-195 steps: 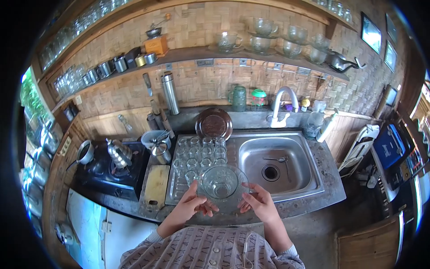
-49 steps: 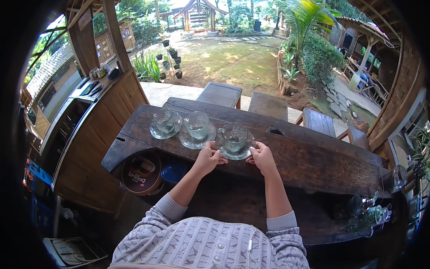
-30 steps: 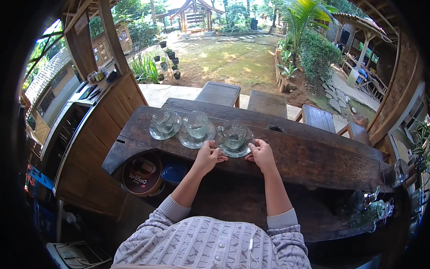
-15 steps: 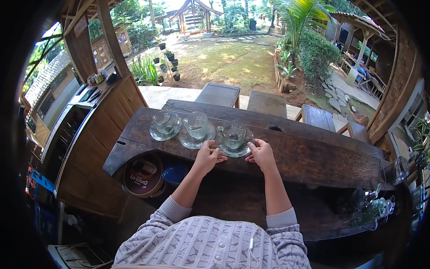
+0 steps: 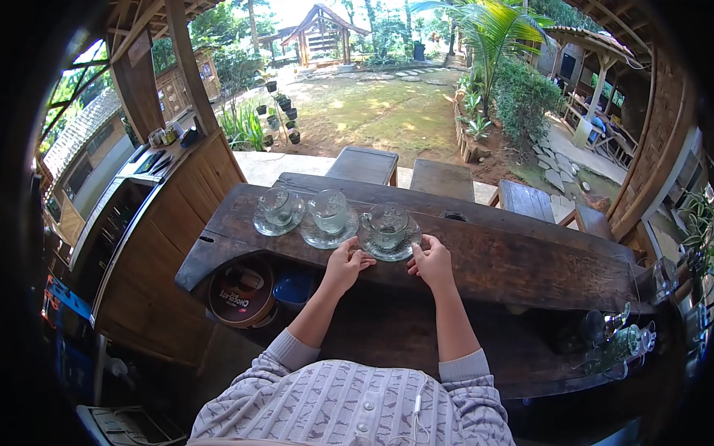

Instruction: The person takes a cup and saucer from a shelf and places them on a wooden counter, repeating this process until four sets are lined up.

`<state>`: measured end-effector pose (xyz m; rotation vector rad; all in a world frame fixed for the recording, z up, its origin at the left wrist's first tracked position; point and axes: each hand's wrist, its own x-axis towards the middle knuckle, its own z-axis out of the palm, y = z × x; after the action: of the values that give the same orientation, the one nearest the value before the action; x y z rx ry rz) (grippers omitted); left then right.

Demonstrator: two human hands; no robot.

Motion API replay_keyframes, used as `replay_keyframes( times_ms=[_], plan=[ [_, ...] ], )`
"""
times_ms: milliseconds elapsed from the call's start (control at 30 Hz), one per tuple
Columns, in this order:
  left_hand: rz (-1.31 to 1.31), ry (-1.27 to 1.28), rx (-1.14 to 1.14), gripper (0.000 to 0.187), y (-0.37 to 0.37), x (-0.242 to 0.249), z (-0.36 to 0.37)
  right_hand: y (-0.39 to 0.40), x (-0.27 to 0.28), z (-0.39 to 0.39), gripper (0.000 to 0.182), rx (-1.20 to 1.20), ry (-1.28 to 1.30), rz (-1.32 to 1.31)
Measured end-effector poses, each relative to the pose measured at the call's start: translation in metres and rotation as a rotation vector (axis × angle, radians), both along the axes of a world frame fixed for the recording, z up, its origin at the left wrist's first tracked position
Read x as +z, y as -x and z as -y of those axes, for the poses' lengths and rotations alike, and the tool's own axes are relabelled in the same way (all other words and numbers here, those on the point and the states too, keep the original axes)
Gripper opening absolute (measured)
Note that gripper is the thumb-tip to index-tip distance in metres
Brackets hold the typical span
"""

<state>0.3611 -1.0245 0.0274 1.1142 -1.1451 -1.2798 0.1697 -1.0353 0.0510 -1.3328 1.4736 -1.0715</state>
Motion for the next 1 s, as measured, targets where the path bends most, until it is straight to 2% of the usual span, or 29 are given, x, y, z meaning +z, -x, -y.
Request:
replay_keyframes(
  times_ms=[400, 500, 567, 667, 700, 767, 833, 867, 900, 1000],
  plan=[
    [0.221, 0.147, 0.003, 0.033, -0.005, -0.015, -0.023, 0.005, -0.006, -0.036, 0.033, -0.019, 0.133, -0.039],
    [0.111, 0.170, -0.088, 0.030, -0.010, -0.017, -0.039, 0.004, -0.012, -0.055, 0.028, 0.034, 0.164, 0.040],
    [-0.111, 0.060, -0.247, 0.026, -0.015, 0.000, -0.060, -0.004, 0.009, -0.088, 0.023, 0.192, 0.137, 0.084],
    [-0.143, 0.129, -0.301, 0.022, -0.026, 0.024, -0.091, -0.007, 0.025, -0.130, 0.019, 0.395, 0.247, 0.109],
    [-0.144, 0.181, -0.341, 0.021, -0.028, 0.033, -0.101, -0.008, 0.027, -0.139, 0.019, 0.392, 0.239, 0.112],
    [-0.088, 0.253, -0.288, 0.020, -0.030, 0.040, -0.118, -0.009, 0.028, -0.155, 0.018, 0.483, 0.371, 0.180],
    [-0.332, 0.366, -0.268, 0.025, -0.037, 0.033, -0.134, -0.009, 0.025, -0.169, 0.017, 0.503, 0.320, 0.224],
    [-0.416, 0.325, -0.223, 0.031, -0.033, 0.032, -0.144, -0.009, 0.023, -0.174, 0.017, 0.533, 0.239, 0.289],
    [-0.461, 0.304, -0.188, 0.032, -0.029, 0.030, -0.152, -0.009, 0.021, -0.179, 0.017, 0.563, 0.157, 0.352],
    [-0.419, 0.304, -0.260, 0.038, -0.031, 0.010, -0.164, -0.011, 0.021, -0.185, 0.017, 0.605, 0.208, 0.351]
  ],
)
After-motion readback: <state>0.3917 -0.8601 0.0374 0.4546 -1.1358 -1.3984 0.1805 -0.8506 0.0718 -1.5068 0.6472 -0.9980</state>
